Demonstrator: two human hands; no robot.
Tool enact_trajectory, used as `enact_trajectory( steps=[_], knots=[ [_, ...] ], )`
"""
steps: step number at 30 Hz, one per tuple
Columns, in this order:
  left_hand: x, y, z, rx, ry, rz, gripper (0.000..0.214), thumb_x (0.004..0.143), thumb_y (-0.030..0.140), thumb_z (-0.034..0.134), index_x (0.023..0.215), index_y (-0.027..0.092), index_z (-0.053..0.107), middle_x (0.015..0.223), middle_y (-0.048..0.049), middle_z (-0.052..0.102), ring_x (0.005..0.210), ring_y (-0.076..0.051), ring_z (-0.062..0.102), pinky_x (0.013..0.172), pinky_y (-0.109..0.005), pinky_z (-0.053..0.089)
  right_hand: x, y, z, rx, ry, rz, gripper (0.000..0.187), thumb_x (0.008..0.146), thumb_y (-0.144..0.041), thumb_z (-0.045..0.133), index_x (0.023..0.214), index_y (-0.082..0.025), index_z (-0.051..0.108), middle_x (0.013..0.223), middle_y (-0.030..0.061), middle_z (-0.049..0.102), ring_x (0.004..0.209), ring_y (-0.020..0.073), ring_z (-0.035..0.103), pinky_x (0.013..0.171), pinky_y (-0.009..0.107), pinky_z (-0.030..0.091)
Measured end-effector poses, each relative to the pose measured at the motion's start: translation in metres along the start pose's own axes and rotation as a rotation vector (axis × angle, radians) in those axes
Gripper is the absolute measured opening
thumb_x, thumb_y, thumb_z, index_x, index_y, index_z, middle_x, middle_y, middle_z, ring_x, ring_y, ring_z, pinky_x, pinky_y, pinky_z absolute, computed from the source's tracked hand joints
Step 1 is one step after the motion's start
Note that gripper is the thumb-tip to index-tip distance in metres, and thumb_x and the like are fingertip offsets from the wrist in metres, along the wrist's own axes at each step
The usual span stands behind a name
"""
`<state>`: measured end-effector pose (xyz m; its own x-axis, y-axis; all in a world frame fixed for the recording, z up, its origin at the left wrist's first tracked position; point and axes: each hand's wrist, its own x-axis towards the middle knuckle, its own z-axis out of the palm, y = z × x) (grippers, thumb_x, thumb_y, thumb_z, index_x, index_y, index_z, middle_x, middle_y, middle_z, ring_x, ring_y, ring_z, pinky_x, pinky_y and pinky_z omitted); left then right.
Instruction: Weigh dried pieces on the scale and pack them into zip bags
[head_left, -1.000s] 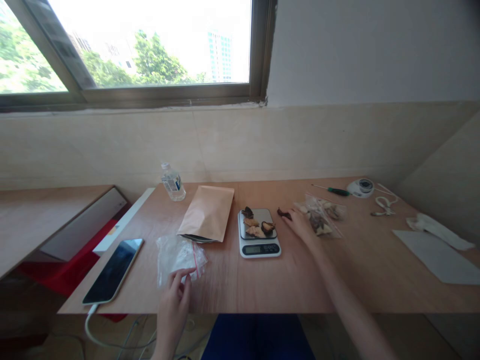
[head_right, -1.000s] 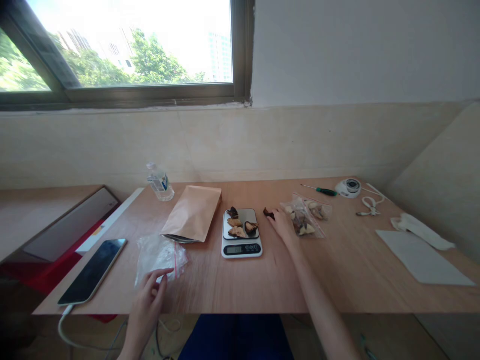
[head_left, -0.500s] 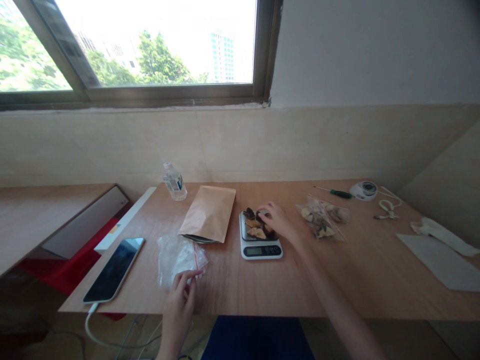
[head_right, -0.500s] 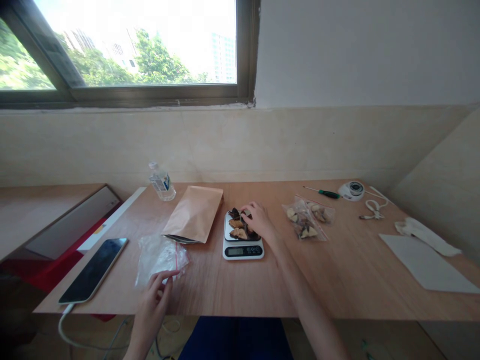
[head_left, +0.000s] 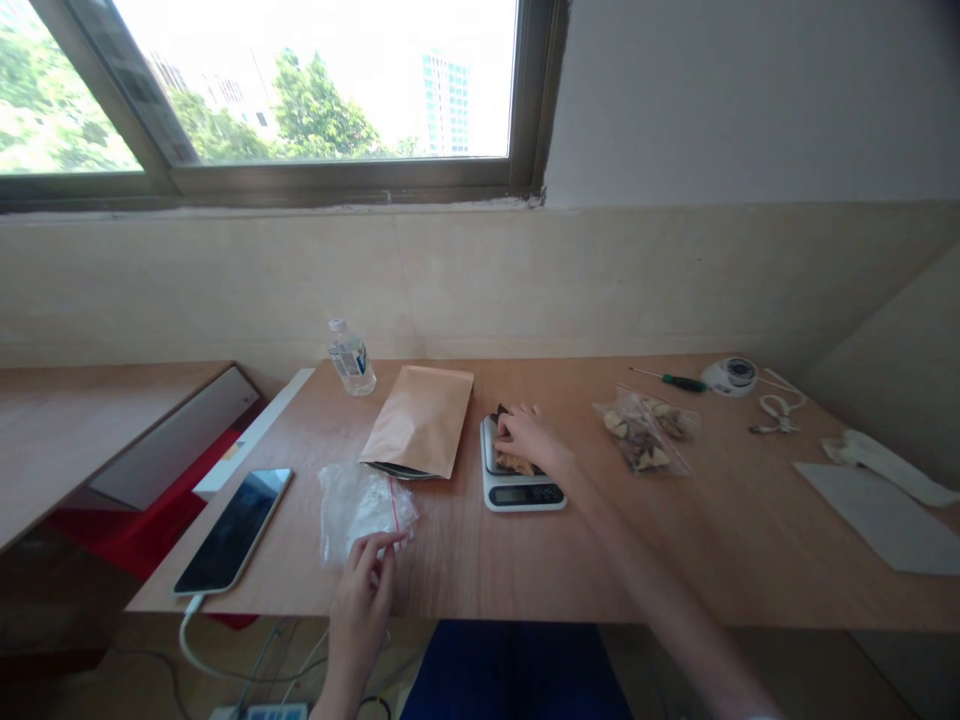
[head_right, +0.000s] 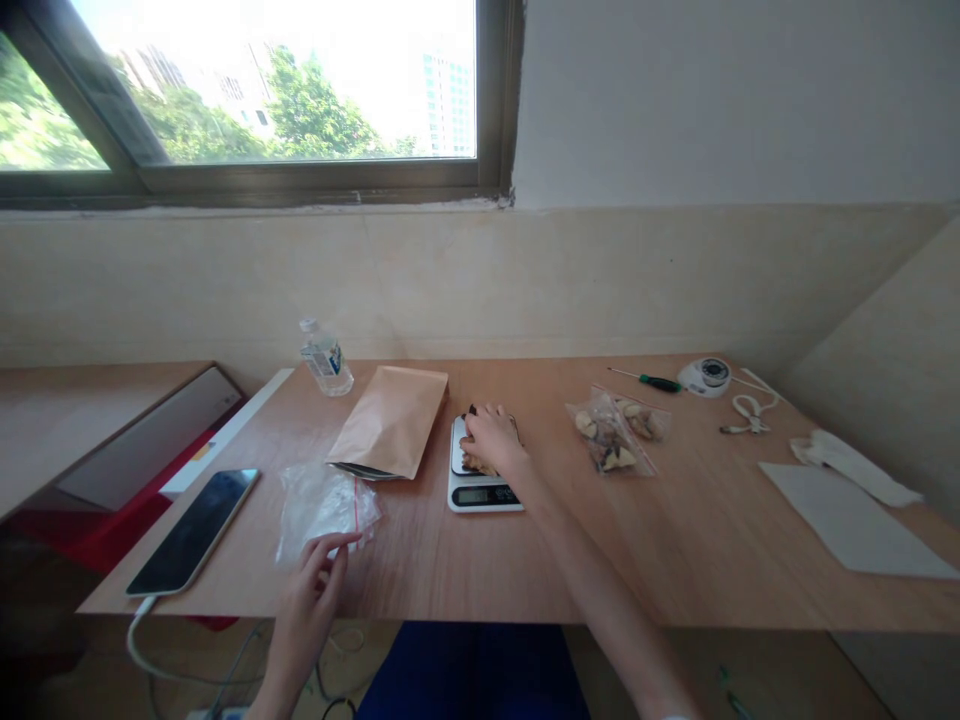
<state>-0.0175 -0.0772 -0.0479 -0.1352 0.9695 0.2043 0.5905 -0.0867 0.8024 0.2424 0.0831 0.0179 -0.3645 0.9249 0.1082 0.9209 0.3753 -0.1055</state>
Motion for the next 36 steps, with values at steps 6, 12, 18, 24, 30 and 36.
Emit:
enact_trajectory(
  steps=[6,12,18,24,30,36],
  knots=[
    [0.002,0.004,0.001,-0.007,-0.001,-0.003,0.032,0.087,0.042,0.04,0.097,0.02,0.061,0.092,-0.0038,0.055,0.049,-0.01,0.05,0.048,-0.025,0.044,0.002,-0.006,0.001,0.0,0.016,-0.052,0.009,0.079,-0.023,0.062,0.084,-0.016,0.066,0.096,0.011,0.063,0.098,0.0249,0.054,0.085,0.036,0.032],
    [0.003,0.006,-0.001,0.017,0.015,0.0,0.031,0.087,0.042,0.04,0.096,0.021,0.062,0.092,-0.0038,0.055,0.052,-0.011,0.051,0.05,-0.025,0.045,-0.014,0.026,-0.021,0.344,0.288,0.079,0.019,0.081,-0.037,0.059,0.089,-0.021,0.065,0.095,0.0047,0.066,0.09,0.02,0.058,0.081,0.034,0.036],
    [0.02,0.007,-0.009,0.149,0.093,0.065,0.03,0.089,0.038,0.038,0.101,0.022,0.059,0.1,-0.0062,0.055,0.072,-0.017,0.057,0.062,-0.03,0.049,-0.067,0.099,-0.001,0.207,0.242,0.401,0.012,0.076,-0.025,0.06,0.083,-0.017,0.066,0.086,0.0082,0.07,0.082,0.0232,0.063,0.071,0.032,0.041],
    [0.074,0.009,-0.006,0.446,0.201,0.288,0.033,0.085,0.026,0.044,0.117,0.018,0.052,0.115,-0.0132,0.05,0.107,-0.028,0.05,0.093,-0.044,0.04,-0.094,0.114,0.03,0.088,0.064,0.473,0.012,0.076,-0.02,0.058,0.081,-0.018,0.068,0.089,0.0096,0.07,0.091,0.0279,0.063,0.082,0.04,0.04],
    [0.117,0.002,-0.006,0.569,0.112,0.294,0.044,0.081,0.014,0.048,0.124,0.017,0.048,0.131,-0.0143,0.045,0.116,-0.03,0.046,0.094,-0.044,0.039,-0.053,0.091,0.019,0.224,0.222,0.256,0.031,0.09,-0.028,0.041,0.107,-0.014,0.063,0.11,0.0129,0.064,0.105,0.0235,0.057,0.092,0.037,0.039],
    [0.133,0.002,-0.01,0.552,-0.02,0.276,0.038,0.08,0.011,0.046,0.114,0.022,0.058,0.123,-0.0065,0.057,0.109,-0.025,0.054,0.092,-0.037,0.041,0.012,0.053,0.019,0.328,0.078,-0.055,0.035,0.093,-0.022,0.037,0.121,-0.017,0.057,0.129,0.0084,0.056,0.119,0.0171,0.05,0.1,0.03,0.036]
  ],
)
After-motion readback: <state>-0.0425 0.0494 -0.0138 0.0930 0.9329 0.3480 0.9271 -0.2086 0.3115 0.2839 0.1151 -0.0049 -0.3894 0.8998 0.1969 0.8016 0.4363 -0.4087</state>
